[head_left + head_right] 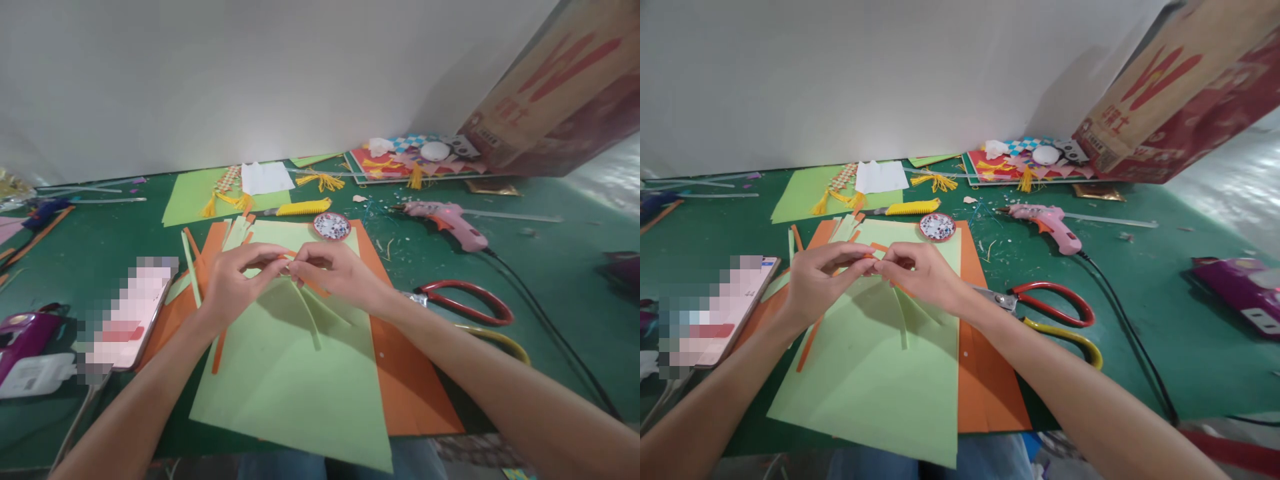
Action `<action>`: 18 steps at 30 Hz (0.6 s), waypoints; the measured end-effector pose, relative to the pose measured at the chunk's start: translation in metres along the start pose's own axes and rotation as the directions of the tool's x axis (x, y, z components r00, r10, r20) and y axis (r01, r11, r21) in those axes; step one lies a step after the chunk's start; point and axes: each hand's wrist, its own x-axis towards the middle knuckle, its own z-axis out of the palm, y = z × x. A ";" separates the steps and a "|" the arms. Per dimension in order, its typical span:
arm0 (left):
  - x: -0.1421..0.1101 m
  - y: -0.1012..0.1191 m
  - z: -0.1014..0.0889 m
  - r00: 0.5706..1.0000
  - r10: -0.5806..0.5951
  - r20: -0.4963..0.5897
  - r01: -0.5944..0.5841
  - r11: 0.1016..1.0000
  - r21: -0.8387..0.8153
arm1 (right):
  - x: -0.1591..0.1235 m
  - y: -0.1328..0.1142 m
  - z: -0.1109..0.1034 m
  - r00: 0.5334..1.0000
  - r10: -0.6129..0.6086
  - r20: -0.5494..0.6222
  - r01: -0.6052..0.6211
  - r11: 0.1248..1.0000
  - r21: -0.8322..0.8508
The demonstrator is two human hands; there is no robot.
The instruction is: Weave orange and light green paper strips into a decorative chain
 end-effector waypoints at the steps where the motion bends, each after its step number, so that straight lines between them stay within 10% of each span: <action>1: 0.000 0.000 0.000 1.000 0.006 -0.003 -0.006 1.000 0.005 | 0.000 0.000 0.000 1.000 0.001 0.001 -0.001 1.000 -0.001; 18: -0.001 0.001 0.000 1.000 -0.012 0.003 0.012 0.999 0.030 | -0.001 0.001 0.002 1.000 0.028 -0.001 -0.028 1.000 0.001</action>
